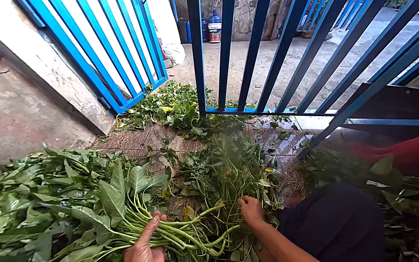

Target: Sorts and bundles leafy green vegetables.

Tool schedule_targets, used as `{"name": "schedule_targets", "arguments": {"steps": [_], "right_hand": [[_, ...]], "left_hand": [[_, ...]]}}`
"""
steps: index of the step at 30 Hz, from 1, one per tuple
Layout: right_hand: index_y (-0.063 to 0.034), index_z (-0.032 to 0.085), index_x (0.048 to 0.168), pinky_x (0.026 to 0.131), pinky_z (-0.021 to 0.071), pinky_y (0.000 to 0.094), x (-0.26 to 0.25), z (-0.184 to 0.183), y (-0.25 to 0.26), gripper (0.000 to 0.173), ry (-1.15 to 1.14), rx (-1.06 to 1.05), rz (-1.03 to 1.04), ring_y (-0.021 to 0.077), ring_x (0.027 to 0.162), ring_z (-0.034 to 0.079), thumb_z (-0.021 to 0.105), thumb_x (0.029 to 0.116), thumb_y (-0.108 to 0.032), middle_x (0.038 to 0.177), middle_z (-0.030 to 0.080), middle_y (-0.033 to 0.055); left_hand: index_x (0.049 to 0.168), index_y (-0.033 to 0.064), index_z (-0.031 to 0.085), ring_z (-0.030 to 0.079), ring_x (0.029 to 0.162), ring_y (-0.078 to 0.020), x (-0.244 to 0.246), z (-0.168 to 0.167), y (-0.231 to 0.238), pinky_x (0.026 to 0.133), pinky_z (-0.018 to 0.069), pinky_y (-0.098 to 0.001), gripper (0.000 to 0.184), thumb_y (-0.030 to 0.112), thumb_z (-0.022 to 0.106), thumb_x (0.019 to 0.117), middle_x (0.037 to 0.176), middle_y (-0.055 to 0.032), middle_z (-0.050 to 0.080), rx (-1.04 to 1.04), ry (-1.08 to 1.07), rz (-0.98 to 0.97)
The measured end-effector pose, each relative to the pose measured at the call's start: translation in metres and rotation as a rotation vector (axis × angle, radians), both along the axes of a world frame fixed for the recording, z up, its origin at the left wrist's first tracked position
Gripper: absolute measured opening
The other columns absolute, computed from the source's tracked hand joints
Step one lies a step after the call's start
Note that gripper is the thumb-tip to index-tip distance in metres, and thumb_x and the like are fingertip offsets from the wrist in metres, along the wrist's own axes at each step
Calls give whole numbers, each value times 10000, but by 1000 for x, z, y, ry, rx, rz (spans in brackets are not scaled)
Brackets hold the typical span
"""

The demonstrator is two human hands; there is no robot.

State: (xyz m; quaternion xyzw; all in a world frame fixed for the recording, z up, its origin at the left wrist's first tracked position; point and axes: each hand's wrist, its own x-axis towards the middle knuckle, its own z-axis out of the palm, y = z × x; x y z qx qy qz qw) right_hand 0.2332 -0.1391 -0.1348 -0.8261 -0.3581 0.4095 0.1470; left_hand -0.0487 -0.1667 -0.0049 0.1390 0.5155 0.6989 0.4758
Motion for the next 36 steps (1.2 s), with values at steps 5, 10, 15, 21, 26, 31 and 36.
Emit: {"name": "schedule_targets", "arguments": {"steps": [5,10,15,21,26,31,36], "right_hand": [[-72,700,1305,966,560,500,19,28,-5,380,-94,331,-78,275,1029,725,570,1039,-310,1132,746,132],[-81,779,1098,844,599,459,22,58,-10,223,-180,739,-117,197,866,735,683,970,-237,958,768,66],[-45,743,1062,850,589,444,26,79,8,161,-40,845,-128,191,874,718,686,979,-170,955,747,78],[-33,659,1242,706,641,341,17,99,16,257,21,1133,9,143,759,720,618,1009,-132,946,732,57],[4,642,1188,742,624,332,-11,92,4,238,372,796,43,166,786,717,621,993,-130,950,721,82],[-1,724,1106,838,602,299,-58,92,-27,207,547,736,229,135,913,702,685,926,-96,1035,719,89],[-124,795,1043,780,607,269,-86,79,-41,151,220,933,441,88,859,693,701,933,-166,958,722,31]], "left_hand": [[1147,-67,563,757,783,-260,6,-5,1,718,649,-381,228,-143,544,933,917,-176,749,-21,14,-18],[1115,-82,572,743,731,-248,13,-4,1,699,642,-370,222,-161,576,908,847,-173,741,-39,60,-40],[1190,-90,549,751,737,-265,25,1,-1,685,644,-376,296,-158,601,906,898,-190,750,-86,91,-64],[1158,-102,563,748,725,-254,32,1,1,684,645,-369,293,-174,619,880,856,-184,746,-88,102,-61],[1148,-105,572,735,679,-262,49,-3,0,652,639,-372,311,-181,648,856,821,-192,734,-108,84,-75],[1107,-121,599,725,666,-281,60,-22,2,652,631,-386,271,-170,676,852,804,-220,725,-190,24,-118],[1134,-113,597,722,717,-270,59,-23,0,704,627,-394,290,-151,679,858,840,-220,724,-165,-44,-151]]}}
